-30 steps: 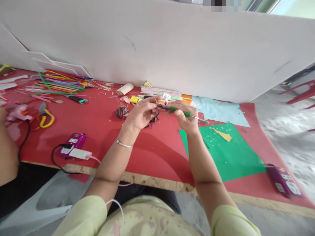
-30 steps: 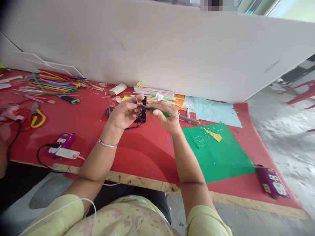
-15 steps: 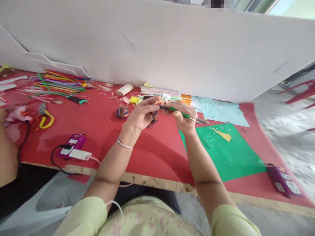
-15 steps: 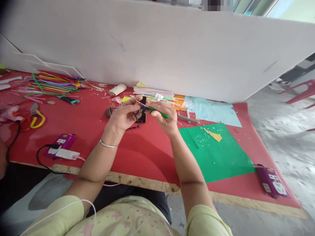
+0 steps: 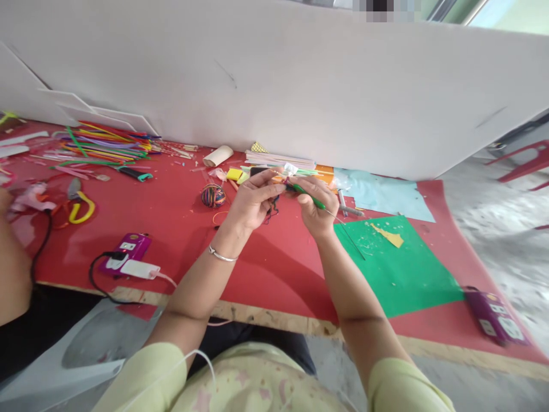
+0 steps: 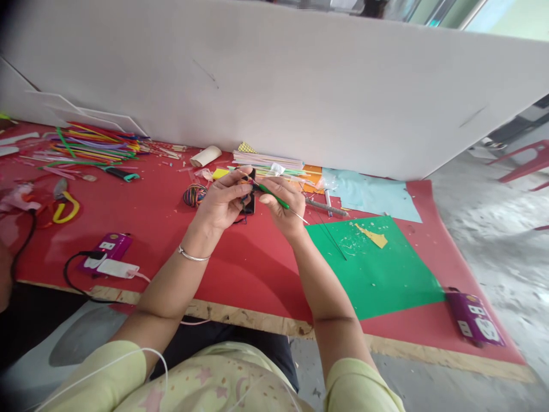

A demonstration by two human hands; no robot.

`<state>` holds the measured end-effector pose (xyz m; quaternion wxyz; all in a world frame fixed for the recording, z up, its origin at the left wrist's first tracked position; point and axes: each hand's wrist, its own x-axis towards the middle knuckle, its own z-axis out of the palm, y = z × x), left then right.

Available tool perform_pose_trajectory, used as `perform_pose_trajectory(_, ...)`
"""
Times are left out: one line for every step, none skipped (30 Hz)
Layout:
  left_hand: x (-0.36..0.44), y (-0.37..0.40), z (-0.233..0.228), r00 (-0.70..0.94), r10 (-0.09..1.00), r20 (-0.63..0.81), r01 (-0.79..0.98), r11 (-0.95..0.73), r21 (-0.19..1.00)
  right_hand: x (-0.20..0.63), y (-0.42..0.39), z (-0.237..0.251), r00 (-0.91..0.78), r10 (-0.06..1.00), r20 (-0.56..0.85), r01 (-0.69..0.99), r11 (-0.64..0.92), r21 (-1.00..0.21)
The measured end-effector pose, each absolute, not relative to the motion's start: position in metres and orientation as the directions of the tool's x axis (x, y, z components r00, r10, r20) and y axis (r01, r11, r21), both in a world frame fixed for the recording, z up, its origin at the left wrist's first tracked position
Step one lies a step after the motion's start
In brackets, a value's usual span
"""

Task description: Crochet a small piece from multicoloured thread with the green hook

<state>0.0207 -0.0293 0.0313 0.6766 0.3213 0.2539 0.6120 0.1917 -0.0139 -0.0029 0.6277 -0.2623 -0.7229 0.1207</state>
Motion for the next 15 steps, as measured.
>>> perform_pose_trajectory(0.023, -0.029, 0.031, 0.101, 0.993, 0.053, -0.67, 0.029, 0.742, 0.191, -0.013, -0.004, -0.07, 0.516, 0.854, 0.252, 0.837, -0.485)
perform_pose_trajectory(0.024, -0.029, 0.03, 0.084, 0.995, 0.058, -0.675, 0.014, 0.738, 0.191, -0.013, -0.006, -0.069, 0.5, 0.863, 0.273, 0.842, -0.466)
perform_pose_trajectory(0.025, -0.029, 0.03, 0.074, 0.995, 0.062, -0.68, 0.005, 0.733, 0.191, -0.013, -0.006, -0.07, 0.483, 0.873, 0.291, 0.847, -0.445)
perform_pose_trajectory(0.024, -0.029, 0.029, 0.074, 0.995, 0.062, -0.686, 0.005, 0.727, 0.191, -0.013, -0.006, -0.073, 0.464, 0.883, 0.305, 0.853, -0.424)
perform_pose_trajectory(0.023, -0.028, 0.029, 0.086, 0.995, 0.057, -0.691, 0.018, 0.723, 0.192, -0.013, -0.006, -0.078, 0.447, 0.891, 0.314, 0.86, -0.403)
perform_pose_trajectory(0.021, -0.027, 0.029, 0.108, 0.993, 0.047, -0.692, 0.041, 0.72, 0.193, -0.013, -0.005, -0.091, 0.434, 0.896, 0.316, 0.866, -0.388)
perform_pose_trajectory(0.018, -0.027, 0.029, 0.139, 0.99, 0.033, -0.688, 0.072, 0.722, 0.194, -0.013, -0.004, -0.11, 0.429, 0.896, 0.312, 0.871, -0.379)
perform_pose_trajectory(0.015, -0.026, 0.028, 0.171, 0.985, 0.02, -0.679, 0.104, 0.727, 0.196, -0.012, -0.002, -0.134, 0.428, 0.894, 0.303, 0.876, -0.374)
perform_pose_trajectory(0.012, -0.025, 0.028, 0.202, 0.979, 0.008, -0.665, 0.131, 0.736, 0.198, -0.012, 0.0, -0.16, 0.43, 0.888, 0.291, 0.881, -0.374)
perform_pose_trajectory(0.009, -0.025, 0.028, 0.223, 0.975, 0.0, -0.648, 0.149, 0.747, 0.2, -0.012, 0.002, -0.183, 0.43, 0.884, 0.276, 0.886, -0.373)
perform_pose_trajectory(0.006, -0.024, 0.028, 0.237, 0.971, -0.005, -0.632, 0.159, 0.758, 0.201, -0.012, 0.003, -0.202, 0.426, 0.882, 0.263, 0.891, -0.37)
perform_pose_trajectory(0.004, -0.024, 0.029, 0.242, 0.97, -0.008, -0.62, 0.161, 0.768, 0.203, -0.012, 0.005, -0.217, 0.42, 0.881, 0.253, 0.896, -0.365)
perform_pose_trajectory(0.002, -0.023, 0.029, 0.242, 0.97, -0.009, -0.61, 0.159, 0.776, 0.204, -0.012, 0.006, -0.227, 0.413, 0.882, 0.249, 0.9, -0.357)
perform_pose_trajectory(0.001, -0.023, 0.029, 0.237, 0.971, -0.008, -0.604, 0.154, 0.782, 0.205, -0.012, 0.006, -0.233, 0.407, 0.883, 0.248, 0.903, -0.35)
perform_pose_trajectory(0.0, -0.023, 0.03, 0.234, 0.972, -0.006, -0.601, 0.15, 0.785, 0.205, -0.012, 0.007, -0.237, 0.402, 0.884, 0.25, 0.905, -0.344)
